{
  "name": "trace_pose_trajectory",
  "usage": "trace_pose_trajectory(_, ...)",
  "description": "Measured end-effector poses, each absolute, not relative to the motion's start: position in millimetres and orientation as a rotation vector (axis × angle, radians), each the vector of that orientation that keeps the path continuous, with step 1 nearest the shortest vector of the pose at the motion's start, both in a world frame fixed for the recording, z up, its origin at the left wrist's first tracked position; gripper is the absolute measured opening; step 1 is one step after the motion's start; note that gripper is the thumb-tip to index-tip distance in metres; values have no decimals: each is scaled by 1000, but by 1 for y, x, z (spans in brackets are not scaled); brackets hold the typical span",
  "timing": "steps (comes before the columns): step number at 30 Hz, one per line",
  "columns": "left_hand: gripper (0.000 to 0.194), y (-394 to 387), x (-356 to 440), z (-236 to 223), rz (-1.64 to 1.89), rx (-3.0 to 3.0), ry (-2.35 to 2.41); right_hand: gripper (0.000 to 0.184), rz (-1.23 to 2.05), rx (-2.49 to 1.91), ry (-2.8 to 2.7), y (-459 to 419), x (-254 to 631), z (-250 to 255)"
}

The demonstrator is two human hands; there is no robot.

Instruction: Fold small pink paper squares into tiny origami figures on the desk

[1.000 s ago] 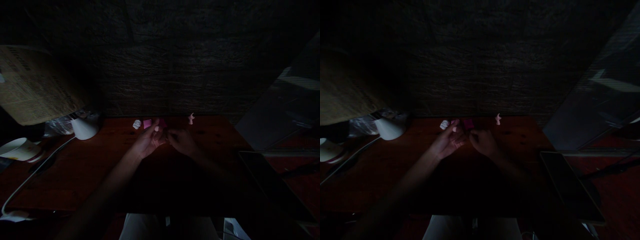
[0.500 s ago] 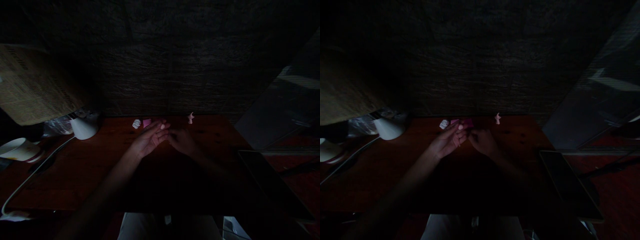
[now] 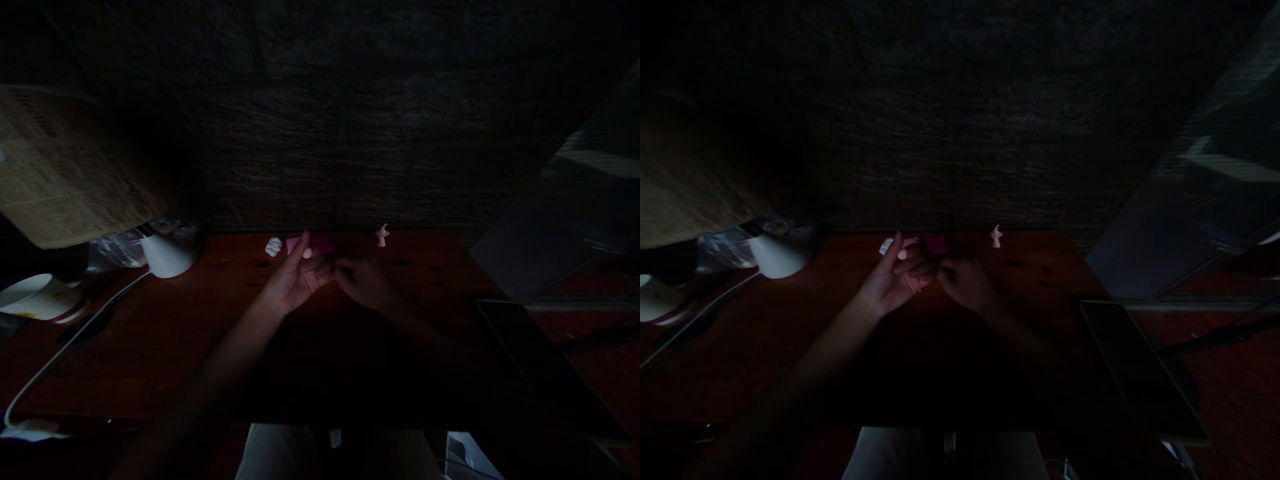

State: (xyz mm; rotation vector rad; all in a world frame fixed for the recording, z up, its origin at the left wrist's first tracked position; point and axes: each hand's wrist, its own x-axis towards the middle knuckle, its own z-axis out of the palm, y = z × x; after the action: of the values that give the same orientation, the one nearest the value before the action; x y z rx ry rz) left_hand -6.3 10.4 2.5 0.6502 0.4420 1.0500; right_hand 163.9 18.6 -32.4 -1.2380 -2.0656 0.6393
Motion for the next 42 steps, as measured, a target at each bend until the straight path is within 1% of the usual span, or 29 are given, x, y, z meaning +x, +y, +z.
trace_pose_trajectory(5,68,13,-8,5,1011,627,506,26,607,-1250,-2068,19,164,-34)
trace_pose_trajectory(8,71,15,-8,4,1002,636,558,31,466,-1279,-2009,31,176,-36)
trace_pose_trajectory(10,65,16,-8,2,1020,651,586,30,340,-1386,-1808,43,193,-38)
trace_pose_trajectory(14,43,17,-6,-6,1092,701,645,27,243,-1542,-1157,69,236,-45)
trace_pose_trajectory(16,33,17,-5,-10,1135,710,689,34,220,-1608,-1003,76,250,-49)
trace_pose_trajectory(19,23,17,-2,-10,1170,701,759,42,276,-1667,-1040,80,256,-53)
trace_pose_trajectory(21,21,17,-1,-8,1164,680,820,42,328,-1691,-1138,79,253,-52)
trace_pose_trajectory(24,29,19,-2,-7,1140,636,891,39,405,-1702,-1252,77,249,-52)
trace_pose_trajectory(28,42,21,-4,-9,1159,604,827,39,385,-1614,-1279,80,249,-55)
trace_pose_trajectory(33,48,23,-6,-10,1139,593,795,37,429,-1619,-1318,84,251,-59)
trace_pose_trajectory(35,47,23,-5,-10,1141,580,816,34,390,-1639,-1319,83,252,-57)
trace_pose_trajectory(38,43,23,-4,-10,1147,589,834,25,282,-1648,-1328,77,249,-50)
trace_pose_trajectory(42,34,23,-4,-14,1150,639,849,26,164,-1579,-1514,68,235,-42)
